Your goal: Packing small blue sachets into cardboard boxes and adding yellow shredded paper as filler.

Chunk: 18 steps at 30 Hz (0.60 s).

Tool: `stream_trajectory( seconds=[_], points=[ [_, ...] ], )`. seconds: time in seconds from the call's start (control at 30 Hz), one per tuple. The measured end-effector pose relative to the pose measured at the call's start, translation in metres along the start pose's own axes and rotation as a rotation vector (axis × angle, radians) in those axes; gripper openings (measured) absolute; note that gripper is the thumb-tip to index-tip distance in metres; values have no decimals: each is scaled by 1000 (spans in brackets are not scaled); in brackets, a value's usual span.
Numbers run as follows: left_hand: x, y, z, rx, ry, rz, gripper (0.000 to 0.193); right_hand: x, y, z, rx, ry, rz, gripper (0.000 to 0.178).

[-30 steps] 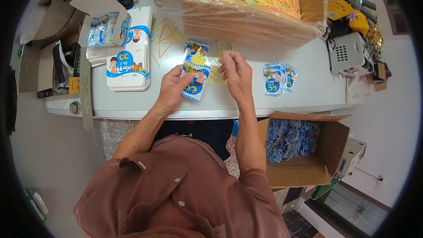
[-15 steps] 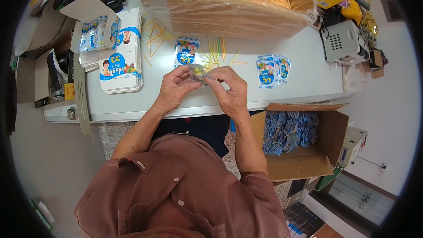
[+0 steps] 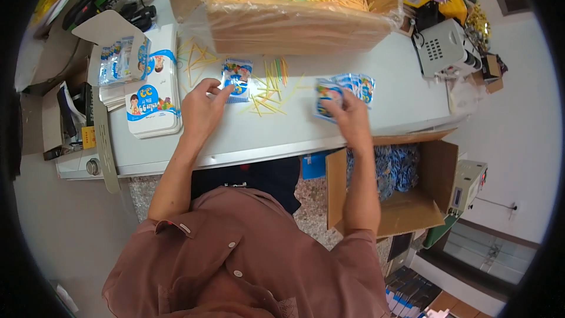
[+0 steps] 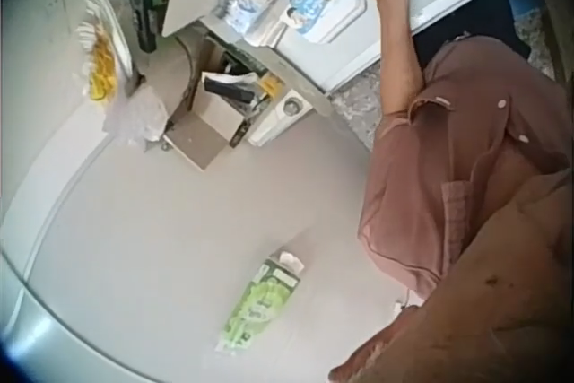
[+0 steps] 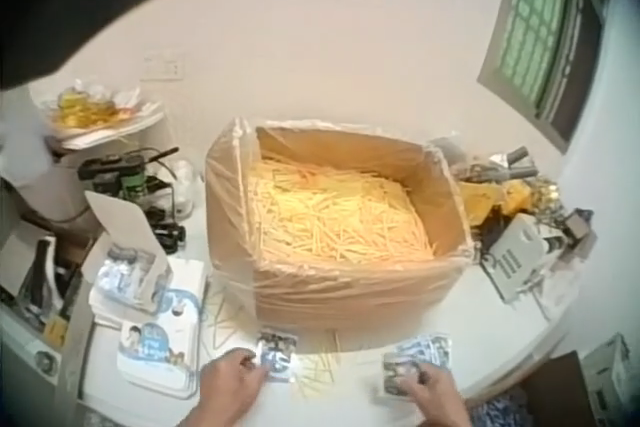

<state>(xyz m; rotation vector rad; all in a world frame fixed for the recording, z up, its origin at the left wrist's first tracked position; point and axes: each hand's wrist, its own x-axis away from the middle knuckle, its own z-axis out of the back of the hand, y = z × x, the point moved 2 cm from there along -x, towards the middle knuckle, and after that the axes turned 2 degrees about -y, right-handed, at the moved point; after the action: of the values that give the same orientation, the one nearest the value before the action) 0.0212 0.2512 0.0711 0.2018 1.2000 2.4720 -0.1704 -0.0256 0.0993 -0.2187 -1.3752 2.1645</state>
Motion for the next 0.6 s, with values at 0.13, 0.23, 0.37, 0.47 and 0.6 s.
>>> stream_trajectory(
  seconds=[0.13, 0.23, 0.37, 0.47, 0.6],
  points=[
    [-26, 6, -17, -290, -92, 28, 47, -28, 36, 44, 260, -35, -67, 22],
    [-28, -2, -26, -290, -104, 53, 47, -32, 36, 40, 903, 113, -64, 32],
    [-31, -15, -27, -158, -105, 99, 37, -15, -9, 40, 871, 412, 34, 34],
    [-29, -19, -25, -14, -116, 81, 27, -16, -94, 35, 461, 429, 352, 15],
    [-24, -27, -20, -64, -28, 5, 24, -82, -202, -3, 579, 196, 736, 16]
  ],
)
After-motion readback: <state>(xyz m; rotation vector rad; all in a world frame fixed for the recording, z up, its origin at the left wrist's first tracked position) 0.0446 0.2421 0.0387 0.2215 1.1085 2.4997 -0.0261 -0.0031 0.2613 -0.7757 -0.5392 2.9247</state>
